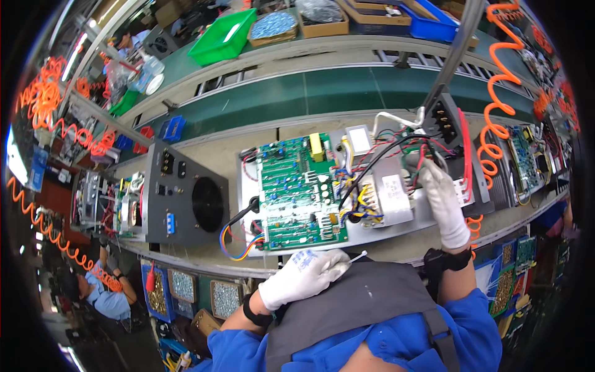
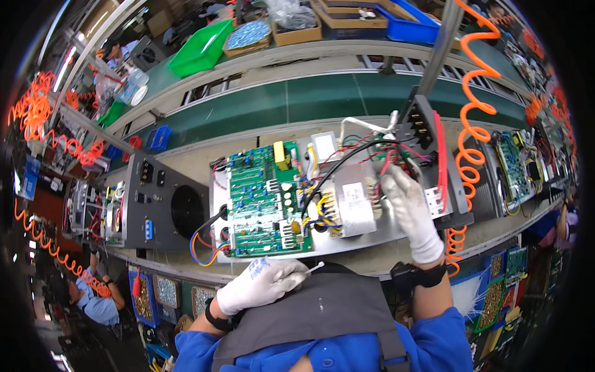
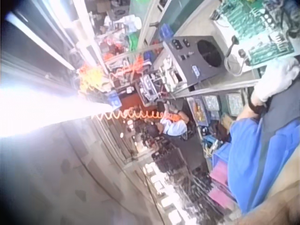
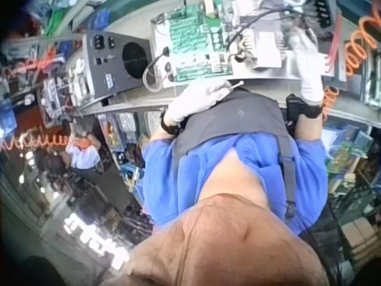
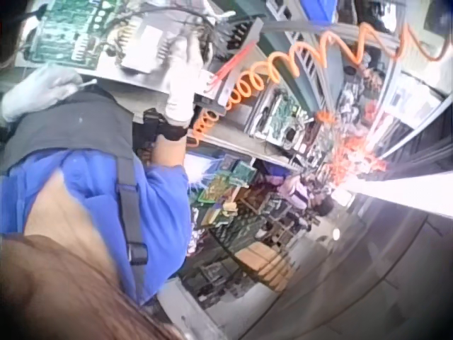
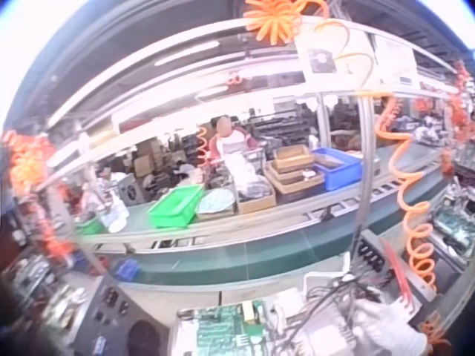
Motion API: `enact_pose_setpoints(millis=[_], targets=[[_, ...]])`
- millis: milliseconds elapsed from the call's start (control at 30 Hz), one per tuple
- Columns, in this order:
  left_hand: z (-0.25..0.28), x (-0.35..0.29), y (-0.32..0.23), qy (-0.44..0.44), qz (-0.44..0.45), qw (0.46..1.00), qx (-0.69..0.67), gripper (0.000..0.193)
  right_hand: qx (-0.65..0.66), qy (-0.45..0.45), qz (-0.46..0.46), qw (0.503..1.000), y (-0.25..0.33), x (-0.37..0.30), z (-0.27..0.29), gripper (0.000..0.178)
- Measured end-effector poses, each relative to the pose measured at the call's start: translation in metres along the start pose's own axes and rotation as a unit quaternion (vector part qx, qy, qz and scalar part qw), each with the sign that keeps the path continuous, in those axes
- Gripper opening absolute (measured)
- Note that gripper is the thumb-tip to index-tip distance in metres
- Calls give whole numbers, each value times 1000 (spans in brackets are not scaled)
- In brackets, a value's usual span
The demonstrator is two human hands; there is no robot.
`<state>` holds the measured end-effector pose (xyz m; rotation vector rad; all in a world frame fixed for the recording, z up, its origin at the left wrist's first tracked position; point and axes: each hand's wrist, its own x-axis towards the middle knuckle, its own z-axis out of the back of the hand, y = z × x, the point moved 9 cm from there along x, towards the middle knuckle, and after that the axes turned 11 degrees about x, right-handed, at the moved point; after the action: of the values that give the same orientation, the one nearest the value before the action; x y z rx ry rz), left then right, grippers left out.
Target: The worker is assembling an electronic power inverter unit, connecting internal wiring, installing circuit boards, and mounting the front panel.
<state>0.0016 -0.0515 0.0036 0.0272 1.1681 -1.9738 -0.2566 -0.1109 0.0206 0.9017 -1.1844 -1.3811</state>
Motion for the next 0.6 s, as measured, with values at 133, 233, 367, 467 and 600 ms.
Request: enact_pose_setpoints(millis=[133,233,367,467,600], targets=[[-2,-5,-3,7,-61,998,2,25,-140,34,120,982,53,-17,-30,32],[4,-2,8,-1,-48,998,-40,26,10,-46,-45,998,39,-32,-29,31],[3,0,10,14,-77,995,-69,26,-45,-26,1,999,51,-39,-35,39],[0,-1,1,59,-141,988,-13,27,-81,-140,-2,987,48,-61,-15,37],[14,-6,15,7,-114,992,-45,27,-49,74,181,979,99,-73,-48,22]])
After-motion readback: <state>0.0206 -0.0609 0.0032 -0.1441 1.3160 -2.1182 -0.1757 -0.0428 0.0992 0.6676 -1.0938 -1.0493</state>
